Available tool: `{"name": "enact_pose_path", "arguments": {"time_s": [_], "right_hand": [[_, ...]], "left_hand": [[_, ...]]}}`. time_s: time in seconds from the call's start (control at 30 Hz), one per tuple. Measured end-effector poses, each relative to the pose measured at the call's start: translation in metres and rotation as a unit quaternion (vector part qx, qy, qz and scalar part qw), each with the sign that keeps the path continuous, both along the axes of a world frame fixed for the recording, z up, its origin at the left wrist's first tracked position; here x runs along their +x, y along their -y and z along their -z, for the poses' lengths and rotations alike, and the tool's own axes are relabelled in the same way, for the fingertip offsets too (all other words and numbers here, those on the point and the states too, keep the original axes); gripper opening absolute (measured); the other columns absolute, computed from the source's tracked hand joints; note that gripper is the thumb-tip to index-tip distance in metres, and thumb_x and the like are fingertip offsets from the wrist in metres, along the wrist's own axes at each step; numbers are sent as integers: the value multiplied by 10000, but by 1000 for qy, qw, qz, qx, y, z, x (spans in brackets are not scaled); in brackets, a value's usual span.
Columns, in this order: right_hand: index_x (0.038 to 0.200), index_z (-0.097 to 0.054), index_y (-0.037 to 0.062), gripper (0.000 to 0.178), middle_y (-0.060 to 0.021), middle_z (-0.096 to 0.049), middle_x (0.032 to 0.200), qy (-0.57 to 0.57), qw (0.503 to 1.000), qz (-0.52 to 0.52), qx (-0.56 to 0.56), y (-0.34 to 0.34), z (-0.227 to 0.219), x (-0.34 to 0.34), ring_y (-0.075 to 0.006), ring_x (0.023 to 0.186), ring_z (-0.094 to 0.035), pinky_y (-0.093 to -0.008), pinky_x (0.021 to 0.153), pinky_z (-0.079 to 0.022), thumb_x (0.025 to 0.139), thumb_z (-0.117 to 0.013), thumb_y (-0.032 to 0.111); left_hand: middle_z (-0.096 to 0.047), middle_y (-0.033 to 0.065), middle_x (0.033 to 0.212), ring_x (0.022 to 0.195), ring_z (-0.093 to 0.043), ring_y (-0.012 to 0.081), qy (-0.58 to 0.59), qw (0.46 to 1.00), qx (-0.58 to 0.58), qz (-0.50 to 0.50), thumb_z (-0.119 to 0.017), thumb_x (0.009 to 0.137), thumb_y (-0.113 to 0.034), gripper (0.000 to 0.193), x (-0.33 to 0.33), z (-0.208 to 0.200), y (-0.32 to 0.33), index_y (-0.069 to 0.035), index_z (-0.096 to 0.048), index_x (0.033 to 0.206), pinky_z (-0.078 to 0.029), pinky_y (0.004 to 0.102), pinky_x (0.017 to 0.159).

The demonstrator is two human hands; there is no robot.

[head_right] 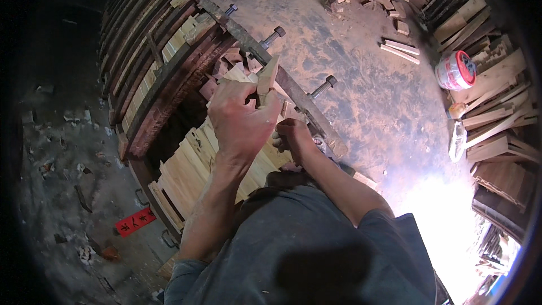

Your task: The person repeatedly picks up thin wooden planks, applies a white adhesive to one face using a brush, and stacks the coated planks on a workbench. The person occasionally flips planks to coat the opposite side before stacking.

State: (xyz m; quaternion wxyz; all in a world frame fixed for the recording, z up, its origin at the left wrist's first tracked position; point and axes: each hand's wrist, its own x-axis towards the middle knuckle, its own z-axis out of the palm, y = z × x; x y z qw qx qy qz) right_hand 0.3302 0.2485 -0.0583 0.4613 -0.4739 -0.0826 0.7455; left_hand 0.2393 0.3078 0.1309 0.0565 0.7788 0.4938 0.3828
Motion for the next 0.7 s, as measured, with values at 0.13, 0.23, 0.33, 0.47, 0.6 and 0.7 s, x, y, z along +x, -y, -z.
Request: {"name": "enact_pose_path", "arguments": {"time_s": [0.13,0.23,0.33,0.47,0.6,0.7], "right_hand": [[996,-612,-40,195,-99,-612,797,6,1000,6,3,0,-4,4,-205,601,-618,-338,494,-485,882,-615,119],[1003,-612,-31,191,-102,-622,809,-1,1000,3,0,0,-2,8,-204,606,-621,-327,499,-488,892,-617,125],[1018,-612,-24,181,-106,-631,820,-21,1000,17,3,-1,8,5,-212,622,-631,-321,503,-491,906,-606,118],[997,-598,-15,134,-106,-635,825,68,997,-30,21,3,-22,19,-192,632,-629,-300,507,-493,923,-577,95],[994,-605,-21,140,-108,-649,831,114,993,-29,0,9,-10,39,-169,600,-626,-281,488,-475,900,-575,78],[981,-622,-7,126,-96,-654,830,215,974,-71,26,6,-2,36,-174,595,-627,-306,511,-491,889,-580,68]], "left_hand": [[-617,97,706,694,-594,302,17,1000,0,2,-740,681,-103,113,3,2,0,-42,-658,730,-471,410,616],[-624,110,713,668,-594,304,9,1000,-3,-4,-744,693,-93,110,4,0,-1,-37,-661,740,-472,390,608],[-663,93,743,655,-622,251,24,999,0,-22,-751,743,-90,101,-7,0,-7,-23,-686,784,-483,339,620],[-716,51,838,728,-654,133,166,972,-139,-90,-746,841,-112,143,-65,-28,-8,17,-725,902,-503,272,686],[-687,25,820,714,-595,82,305,920,-173,-175,-742,846,-112,207,-135,-86,32,53,-725,971,-480,230,672],[-684,28,824,736,-595,81,338,886,-196,-251,-744,830,-97,197,-185,-110,74,54,-716,952,-474,229,709]]}}
